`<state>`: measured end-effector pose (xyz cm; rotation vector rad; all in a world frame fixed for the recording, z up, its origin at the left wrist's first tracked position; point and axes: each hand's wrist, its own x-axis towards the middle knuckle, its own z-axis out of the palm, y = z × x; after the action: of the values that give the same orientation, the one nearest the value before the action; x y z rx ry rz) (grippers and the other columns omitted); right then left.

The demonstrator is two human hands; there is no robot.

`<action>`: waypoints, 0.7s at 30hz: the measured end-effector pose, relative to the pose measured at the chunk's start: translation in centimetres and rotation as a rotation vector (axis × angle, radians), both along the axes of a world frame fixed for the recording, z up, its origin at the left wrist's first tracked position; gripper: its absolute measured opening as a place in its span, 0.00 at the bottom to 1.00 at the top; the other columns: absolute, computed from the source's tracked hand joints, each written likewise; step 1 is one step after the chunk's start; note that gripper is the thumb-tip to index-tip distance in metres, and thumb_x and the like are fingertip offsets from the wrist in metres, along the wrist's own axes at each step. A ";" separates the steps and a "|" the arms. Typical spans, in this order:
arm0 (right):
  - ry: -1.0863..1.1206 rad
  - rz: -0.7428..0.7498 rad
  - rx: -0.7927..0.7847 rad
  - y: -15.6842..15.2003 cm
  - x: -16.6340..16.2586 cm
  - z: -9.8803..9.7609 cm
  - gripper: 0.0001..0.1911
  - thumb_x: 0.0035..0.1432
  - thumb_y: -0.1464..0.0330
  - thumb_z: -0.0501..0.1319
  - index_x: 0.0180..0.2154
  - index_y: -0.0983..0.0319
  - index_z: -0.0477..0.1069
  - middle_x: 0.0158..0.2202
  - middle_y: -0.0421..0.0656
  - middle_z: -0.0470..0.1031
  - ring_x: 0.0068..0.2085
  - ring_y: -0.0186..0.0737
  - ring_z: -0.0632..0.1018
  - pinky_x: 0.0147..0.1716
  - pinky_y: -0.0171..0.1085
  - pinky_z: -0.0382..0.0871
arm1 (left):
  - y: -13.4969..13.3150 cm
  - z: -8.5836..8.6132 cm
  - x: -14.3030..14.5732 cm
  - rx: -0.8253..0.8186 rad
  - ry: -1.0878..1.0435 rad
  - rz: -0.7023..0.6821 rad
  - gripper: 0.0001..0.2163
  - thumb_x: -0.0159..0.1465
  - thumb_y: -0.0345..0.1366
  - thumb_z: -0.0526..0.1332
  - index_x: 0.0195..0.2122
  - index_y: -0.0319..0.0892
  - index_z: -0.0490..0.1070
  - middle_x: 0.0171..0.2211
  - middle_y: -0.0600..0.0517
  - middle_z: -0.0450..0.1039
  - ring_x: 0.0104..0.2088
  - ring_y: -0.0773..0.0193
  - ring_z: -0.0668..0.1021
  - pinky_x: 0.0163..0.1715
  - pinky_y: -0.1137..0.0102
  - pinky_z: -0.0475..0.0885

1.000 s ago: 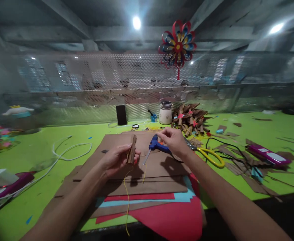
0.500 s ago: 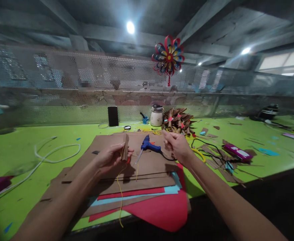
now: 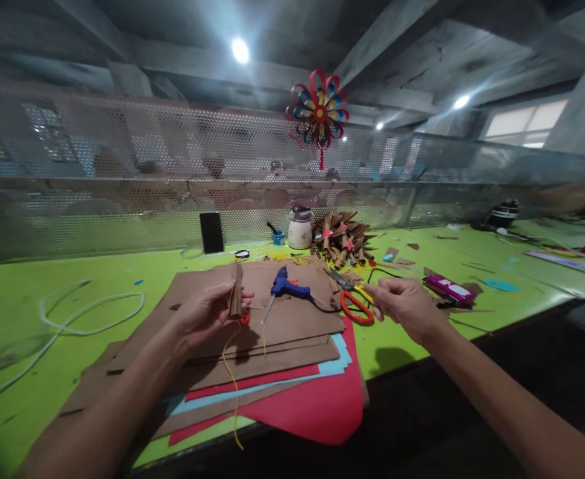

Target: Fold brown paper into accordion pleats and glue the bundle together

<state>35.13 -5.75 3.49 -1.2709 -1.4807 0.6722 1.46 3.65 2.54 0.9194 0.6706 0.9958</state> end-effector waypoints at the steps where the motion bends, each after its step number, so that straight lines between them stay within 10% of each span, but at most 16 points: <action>1: -0.028 -0.009 0.023 0.3 0.1 0.0 0.26 0.52 0.53 0.57 0.11 0.61 0.58 0.12 0.38 0.62 0.17 0.30 0.65 0.18 0.32 0.60 | 0.0 0.0 0.0 -0.002 -0.004 0.004 0.07 0.60 0.27 0.54 0.31 0.30 0.70 0.32 0.37 0.76 0.27 0.62 0.78 0.29 0.71 0.75; 4: -0.261 0.054 0.026 1.7 0.5 -0.1 0.20 0.51 0.56 0.59 0.16 0.63 0.68 0.31 0.45 0.74 0.28 0.36 0.73 0.27 0.34 0.67 | 0.0 0.0 -0.1 -0.032 -0.012 0.002 0.07 0.60 0.28 0.54 0.31 0.30 0.70 0.31 0.38 0.76 0.27 0.63 0.78 0.29 0.72 0.74; 7: -0.506 0.052 -0.003 4.3 0.8 -0.9 0.17 0.47 0.65 0.62 0.42 0.60 0.72 0.54 0.48 0.63 0.42 0.41 0.74 0.35 0.36 0.69 | 0.0 0.0 -0.2 -0.045 -0.021 -0.006 0.07 0.60 0.28 0.54 0.31 0.30 0.71 0.31 0.39 0.76 0.28 0.64 0.78 0.31 0.73 0.74; 21: -1.213 -0.252 -0.238 9.5 2.2 -5.2 0.18 0.52 0.59 0.54 0.40 0.60 0.75 0.33 0.52 0.77 0.36 0.50 0.76 0.29 0.37 0.60 | -0.3 -0.1 -0.2 0.007 0.010 0.027 0.09 0.62 0.29 0.52 0.32 0.30 0.70 0.32 0.37 0.76 0.28 0.63 0.78 0.31 0.70 0.74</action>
<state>37.29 3.78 -1.71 -2.1917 -2.1303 -0.2020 1.30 3.36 2.43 0.9236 0.6905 1.0187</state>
